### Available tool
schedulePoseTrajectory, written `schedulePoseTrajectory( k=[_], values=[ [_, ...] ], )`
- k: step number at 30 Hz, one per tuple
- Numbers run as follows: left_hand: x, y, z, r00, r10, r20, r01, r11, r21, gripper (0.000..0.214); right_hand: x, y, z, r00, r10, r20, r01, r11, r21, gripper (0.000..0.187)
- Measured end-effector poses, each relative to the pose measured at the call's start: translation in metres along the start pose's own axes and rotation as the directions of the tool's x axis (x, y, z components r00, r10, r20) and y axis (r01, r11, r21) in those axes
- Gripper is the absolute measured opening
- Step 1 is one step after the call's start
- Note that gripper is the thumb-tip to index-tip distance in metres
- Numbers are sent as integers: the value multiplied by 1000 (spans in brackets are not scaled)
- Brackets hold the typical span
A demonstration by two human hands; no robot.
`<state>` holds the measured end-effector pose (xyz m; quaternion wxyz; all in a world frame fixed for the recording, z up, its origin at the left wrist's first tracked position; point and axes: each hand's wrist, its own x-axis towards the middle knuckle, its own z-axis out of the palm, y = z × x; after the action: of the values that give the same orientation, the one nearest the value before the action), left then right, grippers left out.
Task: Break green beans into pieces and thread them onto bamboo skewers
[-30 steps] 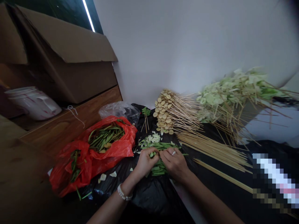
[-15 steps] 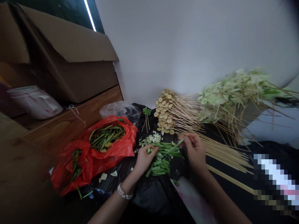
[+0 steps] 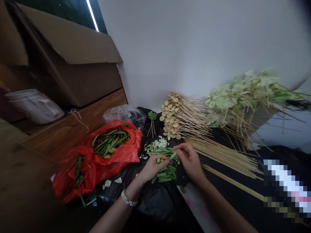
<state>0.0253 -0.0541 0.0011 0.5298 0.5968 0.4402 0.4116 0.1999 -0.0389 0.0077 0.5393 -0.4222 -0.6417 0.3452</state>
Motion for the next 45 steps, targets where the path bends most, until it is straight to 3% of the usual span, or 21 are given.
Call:
schedulePoseTrajectory(
  k=[2,5,8,12,16,20,23,25,28,32,37,40,43,45],
  values=[
    [1,-1,0,999,22,-37,-20,999,47,28,-1,-2,-3,961,-265,81,277,913,-299,27],
    [2,-4,0,990,117,-78,-104,982,156,25,-4,-2,-3,809,-469,354,585,588,-559,32],
    [3,-7,0,970,226,-87,-189,931,313,21,-5,3,3,724,-497,477,676,375,-635,23],
    [2,-8,0,951,297,-87,-232,871,433,16,-5,8,6,721,-461,518,675,294,-677,19],
    [0,-6,-1,957,281,-74,-229,886,403,18,-6,5,6,760,-436,483,643,396,-655,22],
    [0,-3,0,979,159,-128,-137,976,168,22,-9,-1,6,859,-375,349,513,634,-579,22],
    [2,-2,0,986,10,-166,-33,990,-139,28,-8,-3,4,955,-214,203,279,882,-380,19],
    [5,-2,-2,978,-76,-193,9,944,-330,29,-5,-4,2,988,-36,150,61,984,-166,19],
    [9,-3,-6,969,-143,-201,15,847,-531,25,-1,-4,-1,979,139,147,-150,986,70,23],
    [8,-4,-8,981,-143,-127,44,816,-577,26,2,-4,0,964,229,137,-251,952,175,27],
    [2,-2,1,993,-67,-94,34,948,-316,32,-2,-1,8,965,215,152,-243,950,196,23],
    [0,-3,5,997,-39,-61,25,978,-209,31,-3,0,10,967,192,166,-220,960,171,20],
    [2,-5,2,988,-137,-74,99,920,-379,28,2,3,2,969,197,151,-220,964,149,22],
    [4,-7,-3,979,-185,-82,111,832,-544,25,7,6,-7,977,202,73,-210,967,142,25]
  ],
)
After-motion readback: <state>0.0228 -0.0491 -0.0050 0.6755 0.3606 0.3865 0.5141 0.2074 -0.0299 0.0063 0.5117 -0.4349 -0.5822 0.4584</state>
